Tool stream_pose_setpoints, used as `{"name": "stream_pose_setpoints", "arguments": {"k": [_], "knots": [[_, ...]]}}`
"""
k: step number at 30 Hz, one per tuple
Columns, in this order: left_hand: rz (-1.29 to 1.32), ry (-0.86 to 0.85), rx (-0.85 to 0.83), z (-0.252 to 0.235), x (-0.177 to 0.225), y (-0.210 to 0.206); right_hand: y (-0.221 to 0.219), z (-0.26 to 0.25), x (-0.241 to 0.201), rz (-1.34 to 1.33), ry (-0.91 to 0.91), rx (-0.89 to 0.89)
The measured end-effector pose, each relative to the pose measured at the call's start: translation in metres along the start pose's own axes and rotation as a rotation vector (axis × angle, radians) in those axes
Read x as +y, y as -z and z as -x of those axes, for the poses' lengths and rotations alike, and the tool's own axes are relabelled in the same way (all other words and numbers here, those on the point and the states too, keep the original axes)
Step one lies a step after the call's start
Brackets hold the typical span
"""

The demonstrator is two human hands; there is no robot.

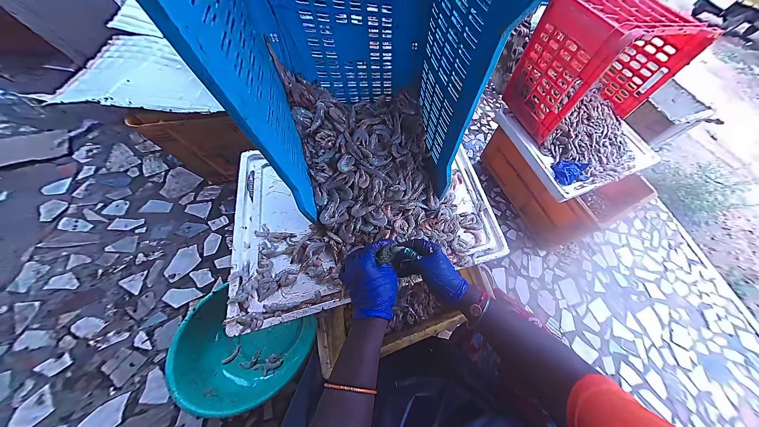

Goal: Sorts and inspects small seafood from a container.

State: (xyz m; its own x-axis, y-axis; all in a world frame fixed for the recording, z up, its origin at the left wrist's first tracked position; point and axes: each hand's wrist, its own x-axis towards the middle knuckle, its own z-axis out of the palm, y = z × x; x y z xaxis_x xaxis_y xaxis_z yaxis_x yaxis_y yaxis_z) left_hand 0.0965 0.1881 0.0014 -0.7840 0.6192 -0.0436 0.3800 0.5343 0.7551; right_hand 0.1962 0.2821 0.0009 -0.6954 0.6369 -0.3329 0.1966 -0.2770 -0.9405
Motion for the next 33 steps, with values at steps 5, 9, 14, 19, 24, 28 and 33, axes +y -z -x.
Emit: {"name": "stream_pose_setpoints", "arguments": {"k": [5, 9, 14, 19, 24, 28, 33], "knots": [[-0.055, 0.187, -0.056, -0.011, -0.01, 0.015, 0.022, -0.005, 0.0, 0.132, 0.013, -0.027], [-0.042, 0.112, -0.322, -0.016, -0.023, 0.019, 0.037, -0.008, -0.001, 0.187, 0.039, -0.038], [-0.026, -0.028, -0.395, -0.008, -0.011, 0.004, 0.036, -0.007, -0.006, 0.368, 0.062, -0.108], [-0.193, 0.023, -0.329, -0.005, 0.0, 0.006, 0.031, 0.002, -0.015, 0.187, 0.038, -0.097], [-0.155, 0.132, -0.311, -0.007, -0.002, 0.014, 0.041, -0.006, -0.011, 0.07, 0.122, -0.054], [-0.205, 0.041, -0.255, -0.006, -0.007, 0.009, 0.05, -0.021, 0.0, 0.645, 0.176, -0.087], [-0.431, -0.2, -0.121, 0.003, -0.002, 0.001, 0.034, -0.013, 0.002, 1.086, 0.272, -0.118]]}}
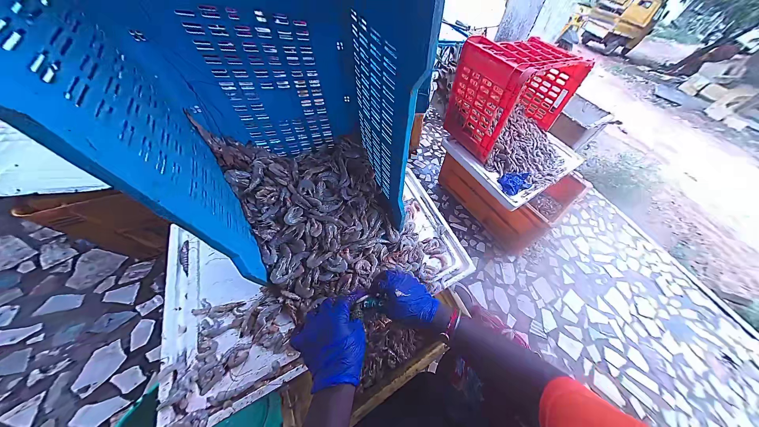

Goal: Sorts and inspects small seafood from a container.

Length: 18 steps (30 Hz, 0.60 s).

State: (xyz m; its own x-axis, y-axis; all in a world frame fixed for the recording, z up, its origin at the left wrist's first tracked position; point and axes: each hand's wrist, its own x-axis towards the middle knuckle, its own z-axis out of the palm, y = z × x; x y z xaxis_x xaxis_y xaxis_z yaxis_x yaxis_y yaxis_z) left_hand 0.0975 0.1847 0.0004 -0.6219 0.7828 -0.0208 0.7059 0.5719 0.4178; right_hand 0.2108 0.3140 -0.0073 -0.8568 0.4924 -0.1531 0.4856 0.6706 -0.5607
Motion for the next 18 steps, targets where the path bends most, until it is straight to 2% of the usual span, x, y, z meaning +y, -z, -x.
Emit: {"name": "stream_pose_setpoints", "arguments": {"k": [2, 5, 8, 10, 11, 12, 14, 15, 18], "knots": [[-0.04, -0.063, 0.085, 0.001, -0.003, -0.006, -0.007, 0.002, 0.0, -0.022, 0.015, 0.029], [-0.133, -0.112, 0.152, 0.001, -0.006, -0.009, -0.005, 0.005, -0.004, -0.336, -0.047, -0.019], [-0.161, -0.048, 0.136, 0.003, 0.0, -0.007, 0.001, 0.013, -0.016, -0.829, -0.096, -0.009], [-0.135, 0.042, 0.102, 0.0, -0.006, -0.01, 0.007, 0.013, -0.017, -0.957, -0.088, 0.02], [-0.088, 0.081, 0.082, -0.003, -0.011, -0.011, 0.01, 0.011, -0.012, -0.896, -0.062, 0.039], [-0.016, 0.121, 0.05, -0.005, -0.016, -0.011, 0.012, 0.007, -0.003, -0.69, -0.05, 0.05], [0.222, 0.189, -0.01, -0.005, -0.018, -0.005, 0.013, -0.002, 0.01, -0.102, -0.124, 0.01], [0.356, 0.2, -0.018, -0.004, -0.016, -0.004, 0.01, -0.004, 0.014, 0.011, -0.156, -0.01], [0.819, 0.149, 0.011, -0.002, -0.009, -0.015, -0.003, 0.001, 0.003, -0.014, -0.054, 0.019]]}}
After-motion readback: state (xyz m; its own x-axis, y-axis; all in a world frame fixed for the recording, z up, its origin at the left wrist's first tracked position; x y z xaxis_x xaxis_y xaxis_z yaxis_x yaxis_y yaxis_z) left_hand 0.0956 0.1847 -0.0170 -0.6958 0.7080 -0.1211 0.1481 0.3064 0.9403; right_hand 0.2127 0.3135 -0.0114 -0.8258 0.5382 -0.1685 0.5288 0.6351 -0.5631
